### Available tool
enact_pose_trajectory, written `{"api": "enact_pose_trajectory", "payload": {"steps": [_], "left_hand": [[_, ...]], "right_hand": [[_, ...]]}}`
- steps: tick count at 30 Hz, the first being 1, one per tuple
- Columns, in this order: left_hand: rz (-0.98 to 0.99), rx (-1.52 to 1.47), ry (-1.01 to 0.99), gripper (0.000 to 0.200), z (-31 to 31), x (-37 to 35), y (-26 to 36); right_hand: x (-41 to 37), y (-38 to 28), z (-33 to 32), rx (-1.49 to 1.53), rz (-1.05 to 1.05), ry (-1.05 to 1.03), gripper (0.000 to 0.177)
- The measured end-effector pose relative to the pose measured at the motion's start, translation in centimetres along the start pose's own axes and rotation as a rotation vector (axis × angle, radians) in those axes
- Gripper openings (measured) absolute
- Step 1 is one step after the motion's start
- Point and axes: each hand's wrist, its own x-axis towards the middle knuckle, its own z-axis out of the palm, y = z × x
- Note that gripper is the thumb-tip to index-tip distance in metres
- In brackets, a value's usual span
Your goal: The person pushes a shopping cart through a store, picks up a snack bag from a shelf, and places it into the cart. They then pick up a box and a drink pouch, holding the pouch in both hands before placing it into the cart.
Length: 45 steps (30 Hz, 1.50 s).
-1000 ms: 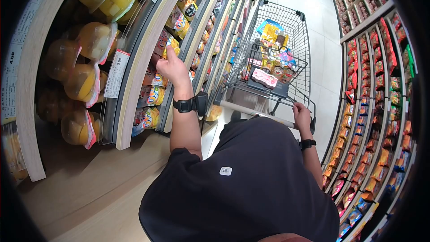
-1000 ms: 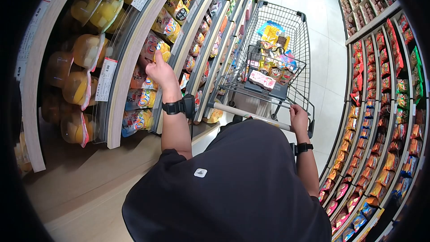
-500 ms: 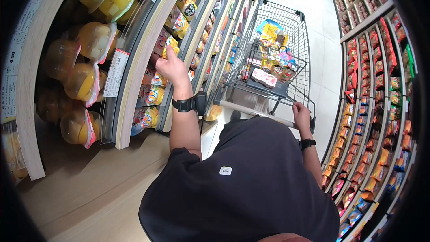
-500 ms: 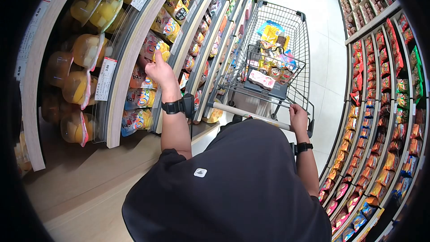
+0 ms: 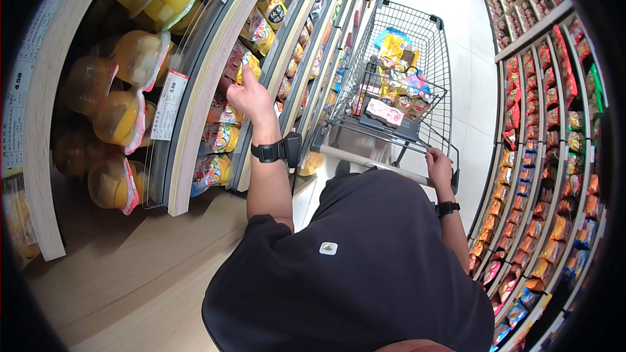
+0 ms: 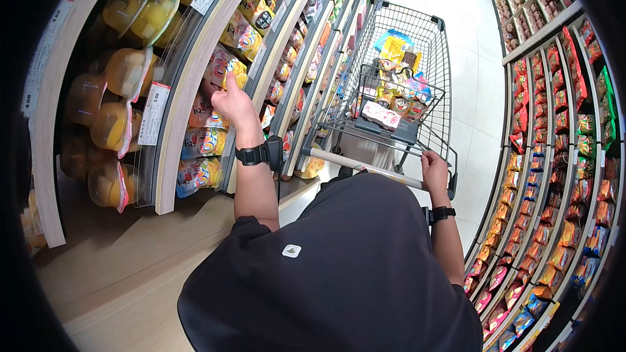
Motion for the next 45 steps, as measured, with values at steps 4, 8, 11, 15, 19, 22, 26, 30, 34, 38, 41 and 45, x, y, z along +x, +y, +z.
{"api": "enact_pose_trajectory", "payload": {"steps": [4,8,11,15,19,22,26,30,34,38,41,45], "left_hand": [[-0.052,-0.031,-0.029,0.054,-0.2,-0.4,1.8],[-0.077,0.002,-0.049,0.052,-0.4,-0.6,2.8],[-0.078,-0.008,-0.051,0.051,-0.4,-0.6,2.9],[-0.077,0.035,-0.063,0.05,-0.4,-0.7,3.1],[-0.083,0.027,-0.059,0.049,-0.4,-0.7,3.0],[-0.071,0.028,-0.042,0.049,-0.3,-0.7,3.3],[-0.069,0.043,-0.046,0.05,-0.4,-0.6,2.7],[0.09,0.05,0.01,0.052,0.2,0.4,-1.3],[0.162,0.08,0.014,0.057,0.0,0.7,-2.6],[0.151,0.082,0.015,0.059,-0.1,0.7,-2.6],[0.137,0.057,0.005,0.059,-0.1,0.8,-2.6],[0.075,0.037,-0.008,0.057,-0.1,-0.1,0.7]], "right_hand": [[0.0,-0.1,0.0,0.001,-0.003,0.002,0.019],[-0.1,-0.6,-0.3,-0.013,0.015,-0.006,0.019],[-0.1,-0.6,-0.2,-0.01,0.009,-0.004,0.02],[-0.1,-0.5,-0.2,-0.009,0.003,0.004,0.019],[-0.1,-0.4,-0.1,-0.027,-0.005,0.008,0.019],[-0.1,-0.5,-0.2,-0.028,0.001,0.004,0.019],[-0.1,-0.5,-0.2,-0.018,0.002,0.006,0.019],[-0.1,-1.0,-0.6,-0.041,0.002,-0.023,0.02],[-0.2,-1.6,-0.8,-0.072,0.01,-0.04,0.022],[-0.4,-1.9,-0.9,-0.066,0.009,-0.027,0.021],[-0.4,-1.9,-0.9,-0.065,0.009,-0.022,0.021],[-0.3,-1.9,-0.9,-0.071,0.017,-0.034,0.021]]}}
